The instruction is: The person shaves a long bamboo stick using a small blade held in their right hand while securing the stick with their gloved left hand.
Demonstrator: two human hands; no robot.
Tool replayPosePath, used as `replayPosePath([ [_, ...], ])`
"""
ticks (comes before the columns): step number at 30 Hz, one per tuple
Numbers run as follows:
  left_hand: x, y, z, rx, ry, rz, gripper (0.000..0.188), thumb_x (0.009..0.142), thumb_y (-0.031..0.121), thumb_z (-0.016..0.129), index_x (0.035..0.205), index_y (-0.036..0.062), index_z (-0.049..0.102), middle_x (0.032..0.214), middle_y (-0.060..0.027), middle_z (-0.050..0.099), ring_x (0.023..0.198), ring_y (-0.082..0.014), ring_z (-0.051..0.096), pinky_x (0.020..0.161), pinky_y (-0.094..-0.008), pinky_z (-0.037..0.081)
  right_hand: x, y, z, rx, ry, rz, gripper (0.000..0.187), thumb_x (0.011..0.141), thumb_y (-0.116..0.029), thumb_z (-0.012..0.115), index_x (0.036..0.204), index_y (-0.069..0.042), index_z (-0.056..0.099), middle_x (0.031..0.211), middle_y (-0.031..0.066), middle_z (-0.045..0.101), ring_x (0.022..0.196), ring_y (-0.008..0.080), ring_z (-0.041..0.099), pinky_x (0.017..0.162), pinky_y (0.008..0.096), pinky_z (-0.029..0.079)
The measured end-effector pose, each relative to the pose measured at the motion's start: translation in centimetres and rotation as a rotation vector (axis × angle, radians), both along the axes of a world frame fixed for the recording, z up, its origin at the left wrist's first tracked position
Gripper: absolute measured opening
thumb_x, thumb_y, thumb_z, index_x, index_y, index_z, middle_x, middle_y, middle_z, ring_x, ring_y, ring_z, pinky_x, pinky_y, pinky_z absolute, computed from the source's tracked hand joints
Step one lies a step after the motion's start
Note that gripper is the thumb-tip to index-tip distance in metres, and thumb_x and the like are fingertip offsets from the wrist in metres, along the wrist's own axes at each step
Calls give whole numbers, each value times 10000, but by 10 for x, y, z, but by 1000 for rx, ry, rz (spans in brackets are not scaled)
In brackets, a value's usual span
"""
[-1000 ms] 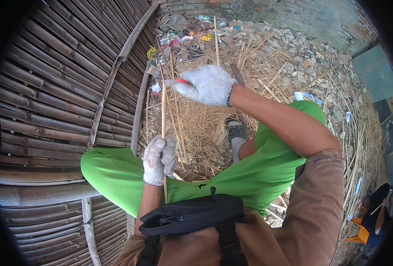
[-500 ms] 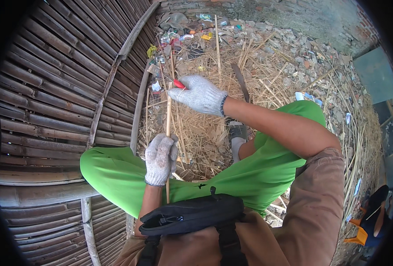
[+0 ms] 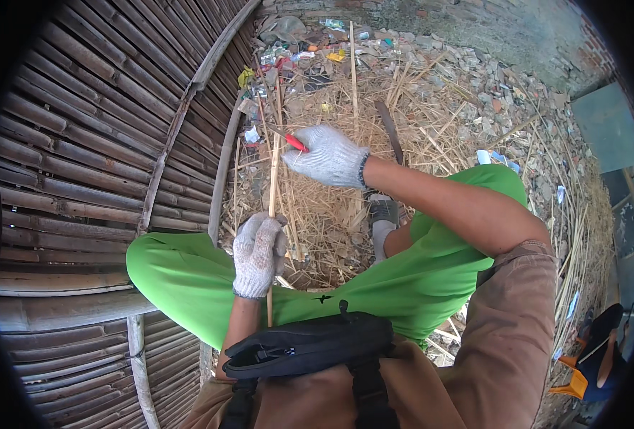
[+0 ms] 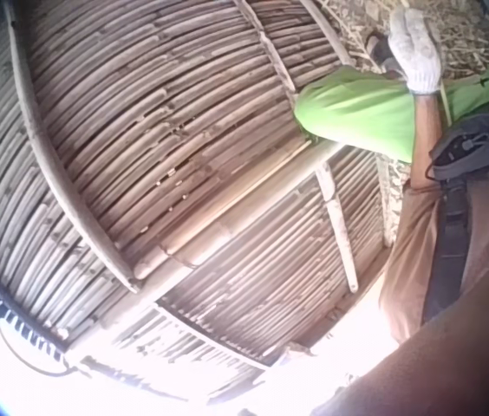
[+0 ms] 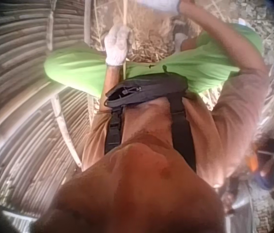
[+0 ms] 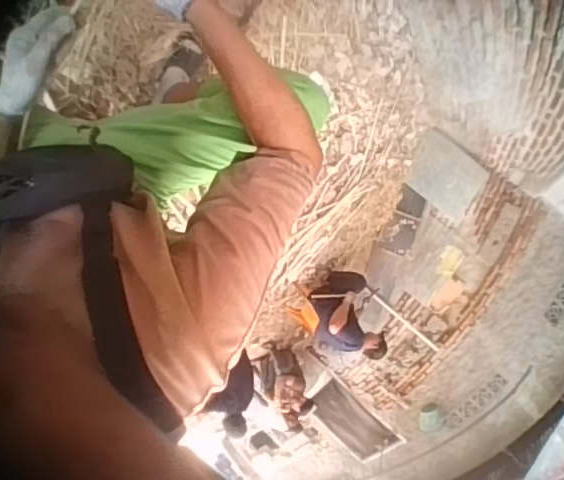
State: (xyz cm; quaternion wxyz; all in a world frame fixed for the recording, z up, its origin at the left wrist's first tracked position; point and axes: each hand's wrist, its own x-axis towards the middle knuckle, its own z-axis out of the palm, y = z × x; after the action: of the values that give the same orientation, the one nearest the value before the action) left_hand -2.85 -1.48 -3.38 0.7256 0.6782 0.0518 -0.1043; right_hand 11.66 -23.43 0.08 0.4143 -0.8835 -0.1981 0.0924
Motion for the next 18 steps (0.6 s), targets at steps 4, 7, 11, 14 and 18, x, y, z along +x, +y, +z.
replayPosePath([
  [4, 0, -4, -1, -14, 18, 80, 250, 1081, 224, 596, 1130, -8, 676, 655, -16, 568, 414, -81, 436, 369, -249, 339, 4, -1, -18, -132, -169, 74, 428, 996, -406, 688, 941, 14, 627, 815, 259, 622, 740, 428, 614, 719, 505, 503],
  [7, 3, 3, -8, 17, -38, 144, 238, 1081, 222, 604, 1131, 0, 673, 655, -18, 569, 402, -90, 433, 368, -254, 343, 2, -5, -27, -213, -229, 57, 466, 982, -461, 637, 894, -4, 668, 846, 271, 699, 849, 480, 694, 755, 565, 530],
  [11, 6, 18, -16, -96, -59, 108, 228, 1085, 213, 604, 1148, 9, 685, 644, -13, 585, 404, -90, 448, 369, -255, 347, -3, -7, -32, -152, -99, -54, 463, 1000, -454, 670, 939, 2, 617, 857, 261, 639, 834, 476, 646, 745, 520, 508],
  [14, 7, 18, -9, -243, 15, 97, 240, 1083, 212, 591, 1109, -6, 689, 620, -20, 565, 391, -115, 442, 360, -270, 342, -14, -5, -22, -149, -289, -47, 475, 1013, -497, 653, 968, -26, 613, 841, 252, 653, 822, 468, 658, 724, 529, 510],
  [18, 8, 23, -16, -315, 33, 63, 268, 1078, 228, 588, 1100, -23, 681, 613, -28, 552, 383, -133, 443, 351, -280, 340, -32, 7, 2, -201, -364, 157, 496, 1044, -588, 565, 1009, -100, 649, 875, 231, 730, 832, 457, 722, 728, 578, 556],
])
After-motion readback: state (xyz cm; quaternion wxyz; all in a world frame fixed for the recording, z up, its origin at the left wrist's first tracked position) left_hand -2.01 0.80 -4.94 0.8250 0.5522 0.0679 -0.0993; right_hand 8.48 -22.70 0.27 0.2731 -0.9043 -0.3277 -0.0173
